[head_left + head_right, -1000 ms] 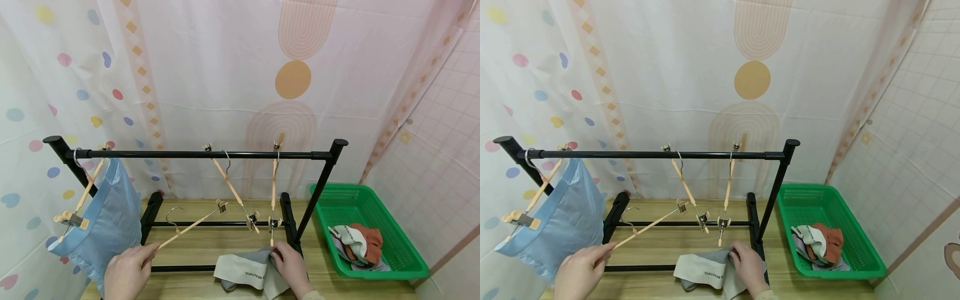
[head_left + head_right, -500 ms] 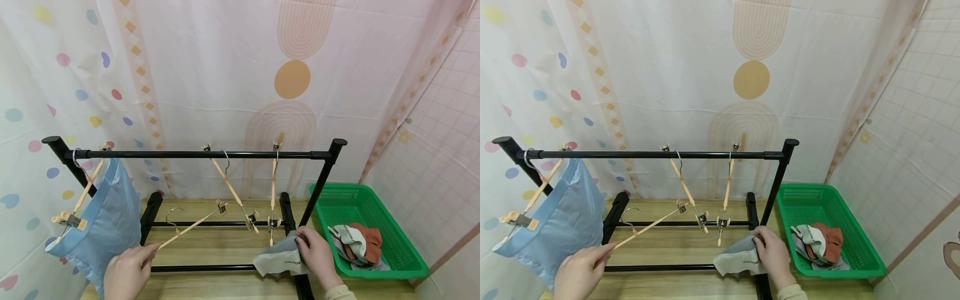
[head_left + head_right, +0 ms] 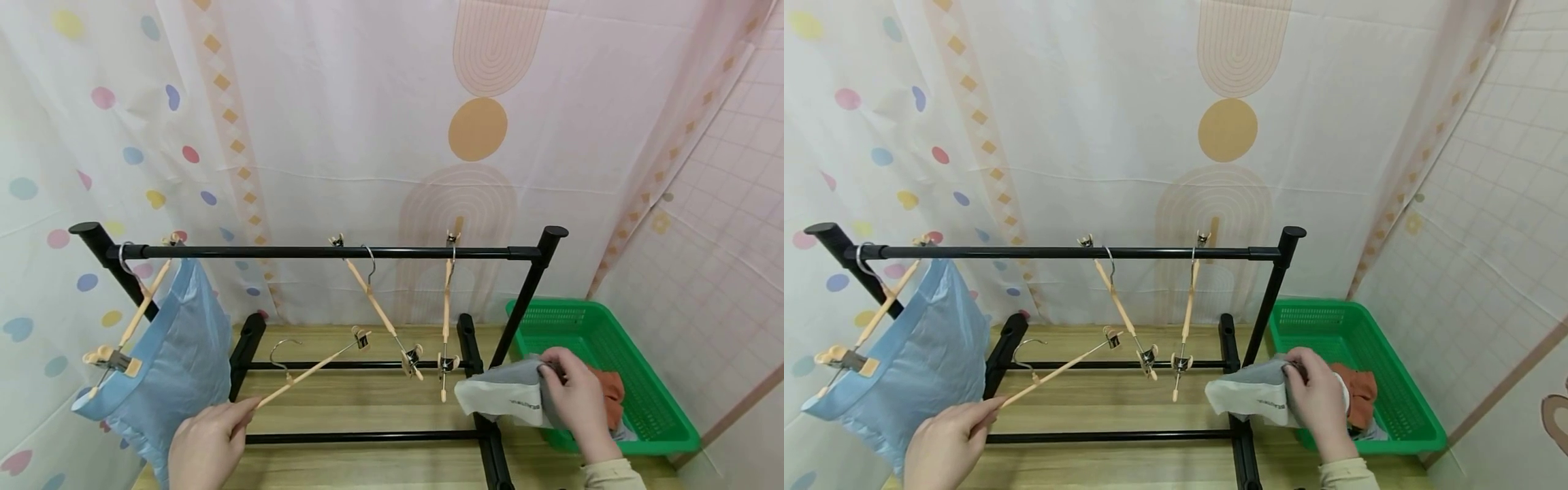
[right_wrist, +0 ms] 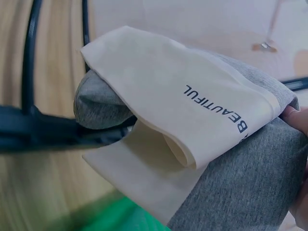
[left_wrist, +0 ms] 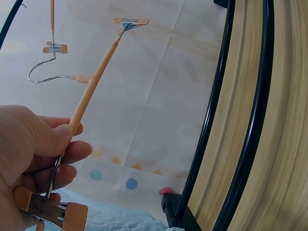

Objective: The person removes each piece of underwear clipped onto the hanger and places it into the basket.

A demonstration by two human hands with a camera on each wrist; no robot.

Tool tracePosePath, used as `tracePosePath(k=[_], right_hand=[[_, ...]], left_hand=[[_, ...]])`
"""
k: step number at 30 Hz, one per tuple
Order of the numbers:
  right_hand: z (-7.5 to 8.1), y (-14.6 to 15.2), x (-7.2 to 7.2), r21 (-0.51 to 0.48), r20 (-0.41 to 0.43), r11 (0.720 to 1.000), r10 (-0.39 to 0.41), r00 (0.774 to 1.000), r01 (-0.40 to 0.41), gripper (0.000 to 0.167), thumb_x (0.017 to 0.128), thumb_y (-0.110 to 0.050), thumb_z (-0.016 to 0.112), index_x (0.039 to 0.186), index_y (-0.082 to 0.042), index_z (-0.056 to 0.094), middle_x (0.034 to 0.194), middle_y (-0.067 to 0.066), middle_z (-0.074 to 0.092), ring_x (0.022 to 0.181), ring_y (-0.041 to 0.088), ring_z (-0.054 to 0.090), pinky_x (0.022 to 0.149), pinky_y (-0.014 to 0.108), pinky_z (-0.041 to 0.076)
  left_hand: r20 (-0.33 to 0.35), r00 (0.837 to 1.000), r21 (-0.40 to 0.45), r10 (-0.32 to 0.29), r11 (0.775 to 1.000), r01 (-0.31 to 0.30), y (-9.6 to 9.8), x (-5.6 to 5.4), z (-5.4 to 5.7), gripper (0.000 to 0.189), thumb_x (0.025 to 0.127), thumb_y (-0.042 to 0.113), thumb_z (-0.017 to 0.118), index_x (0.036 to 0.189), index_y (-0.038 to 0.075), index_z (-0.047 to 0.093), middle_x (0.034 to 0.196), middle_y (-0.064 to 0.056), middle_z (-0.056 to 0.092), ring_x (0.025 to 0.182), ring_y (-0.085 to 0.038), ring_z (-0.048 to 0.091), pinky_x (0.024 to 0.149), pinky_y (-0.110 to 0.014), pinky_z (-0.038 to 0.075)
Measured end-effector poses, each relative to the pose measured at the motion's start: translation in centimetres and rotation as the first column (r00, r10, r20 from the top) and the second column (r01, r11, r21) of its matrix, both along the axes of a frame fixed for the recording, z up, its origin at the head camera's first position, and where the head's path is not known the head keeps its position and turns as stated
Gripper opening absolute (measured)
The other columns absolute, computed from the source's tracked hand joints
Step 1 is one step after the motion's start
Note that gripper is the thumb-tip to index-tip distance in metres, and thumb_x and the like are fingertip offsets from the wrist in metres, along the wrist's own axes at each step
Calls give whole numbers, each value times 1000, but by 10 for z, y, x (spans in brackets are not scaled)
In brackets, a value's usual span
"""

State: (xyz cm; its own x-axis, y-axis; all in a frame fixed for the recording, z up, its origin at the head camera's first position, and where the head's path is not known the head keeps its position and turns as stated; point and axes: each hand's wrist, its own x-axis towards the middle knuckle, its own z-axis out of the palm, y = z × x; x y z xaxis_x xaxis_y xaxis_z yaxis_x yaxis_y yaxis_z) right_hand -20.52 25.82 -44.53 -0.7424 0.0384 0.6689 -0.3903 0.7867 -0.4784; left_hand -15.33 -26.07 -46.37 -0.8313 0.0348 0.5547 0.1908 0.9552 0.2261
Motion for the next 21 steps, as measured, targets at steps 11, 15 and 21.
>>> tracePosePath(k=[11,15,21], right_hand=[[29,47,4,-35,34,986,-163,986,164,17,89,6,68,99,-6,65,87,7,65,76,-13,44,65,10,37],[37,59,5,-71,36,971,-226,974,228,14,89,6,67,100,-3,65,88,11,66,77,-20,41,66,10,37],[44,73,2,-154,94,937,-303,949,314,12,93,2,63,105,0,62,91,5,61,78,-20,40,69,19,37]], left_hand=[[-25,1000,-9,0,1000,-1,0,1,0,37,66,-3,83,97,16,80,64,10,62,51,-12,51,46,-34,40],[6,1000,-2,14,1000,-14,-1,2,0,37,66,-3,83,98,16,80,67,8,64,53,-14,54,48,-37,42],[2,1000,-13,13,1000,-13,-3,1,-1,36,67,-2,83,99,15,79,64,10,60,52,-13,51,48,-35,40]])
